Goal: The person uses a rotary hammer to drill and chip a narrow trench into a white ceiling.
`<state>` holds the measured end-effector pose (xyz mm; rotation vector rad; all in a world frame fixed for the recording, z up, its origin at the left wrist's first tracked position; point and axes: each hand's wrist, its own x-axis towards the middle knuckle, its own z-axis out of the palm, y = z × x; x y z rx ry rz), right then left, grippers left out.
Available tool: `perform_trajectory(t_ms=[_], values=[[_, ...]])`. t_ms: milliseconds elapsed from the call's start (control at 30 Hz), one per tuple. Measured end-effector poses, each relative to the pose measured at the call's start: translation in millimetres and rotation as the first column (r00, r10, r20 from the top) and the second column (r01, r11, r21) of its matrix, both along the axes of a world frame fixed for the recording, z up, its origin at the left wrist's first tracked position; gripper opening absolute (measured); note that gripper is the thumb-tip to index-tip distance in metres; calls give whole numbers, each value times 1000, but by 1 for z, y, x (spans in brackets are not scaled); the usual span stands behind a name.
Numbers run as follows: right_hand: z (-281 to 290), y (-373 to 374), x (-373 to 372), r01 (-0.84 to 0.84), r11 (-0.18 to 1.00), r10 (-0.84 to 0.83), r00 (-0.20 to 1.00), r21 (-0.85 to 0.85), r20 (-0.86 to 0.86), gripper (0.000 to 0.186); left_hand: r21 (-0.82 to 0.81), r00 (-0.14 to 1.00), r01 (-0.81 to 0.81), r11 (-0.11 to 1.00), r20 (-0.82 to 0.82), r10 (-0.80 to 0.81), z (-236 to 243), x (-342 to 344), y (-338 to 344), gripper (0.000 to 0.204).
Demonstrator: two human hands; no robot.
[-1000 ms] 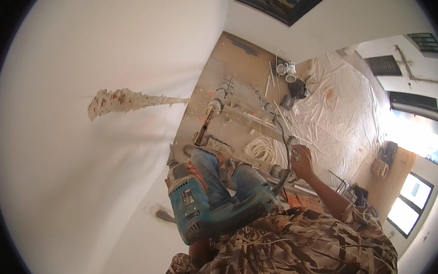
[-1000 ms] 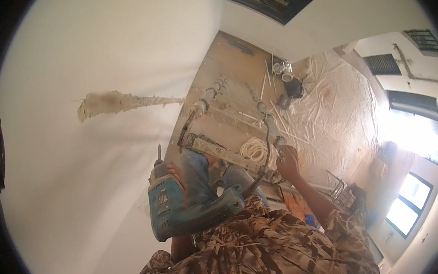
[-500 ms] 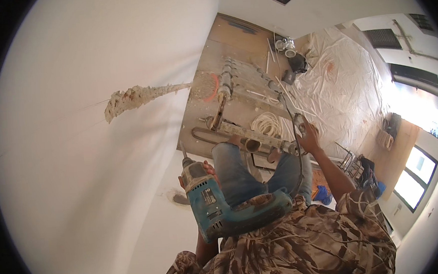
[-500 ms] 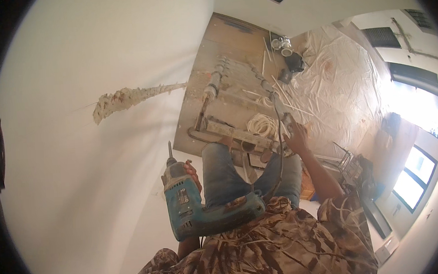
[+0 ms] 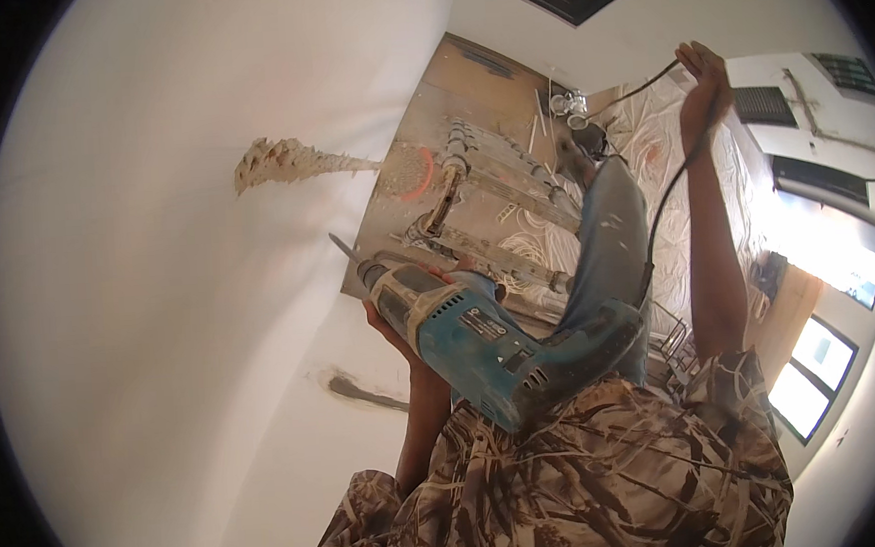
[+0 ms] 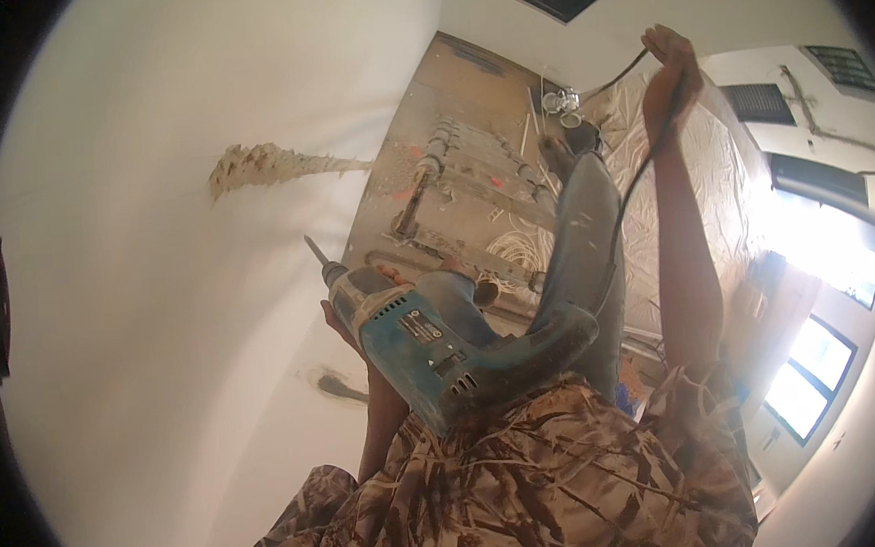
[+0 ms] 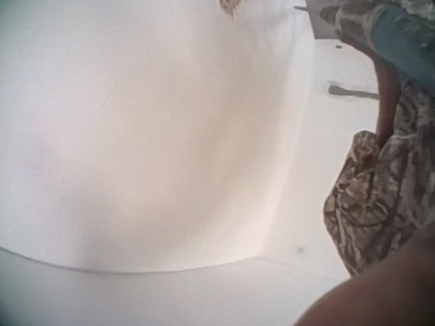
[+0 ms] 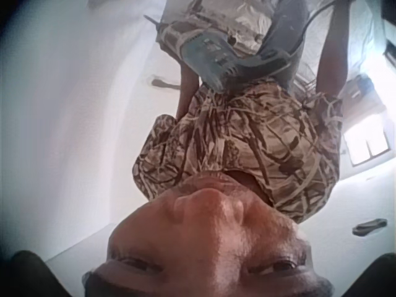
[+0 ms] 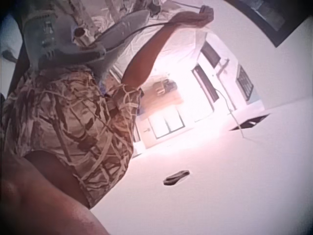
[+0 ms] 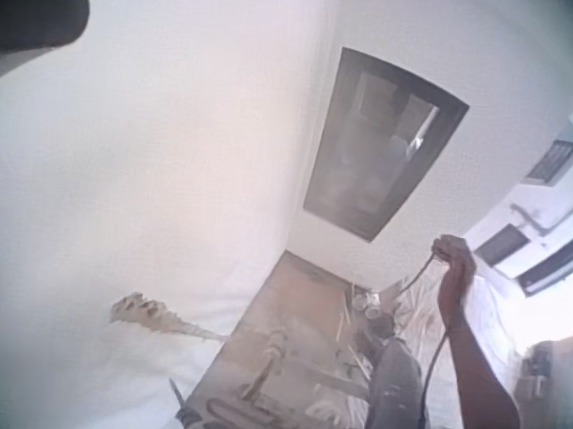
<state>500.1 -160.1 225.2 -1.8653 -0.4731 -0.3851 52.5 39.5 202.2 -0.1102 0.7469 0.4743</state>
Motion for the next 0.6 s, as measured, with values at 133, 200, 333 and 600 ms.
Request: perform_trajectory(t_ms=[133,200,333,600], values=[[4,2,-35,-56,912,70,997,-406,20,41,4,994,-21,1000,109,21,-13,-12,-5,93],[-31,-2,-39,-183,811,146,983,-556,-111,34,-10,987,-79,997,141,80,-15,-24,-8,92],[-138,-25,-10,-655,160,209,754,-739,-623,37,80,972,-225,971,91,218,-29,-34,-29,91],[-243,-3,44,-846,-171,477,378,-506,-793,54,-26,897,-432,901,-118,427,-43,49,-69,89]])
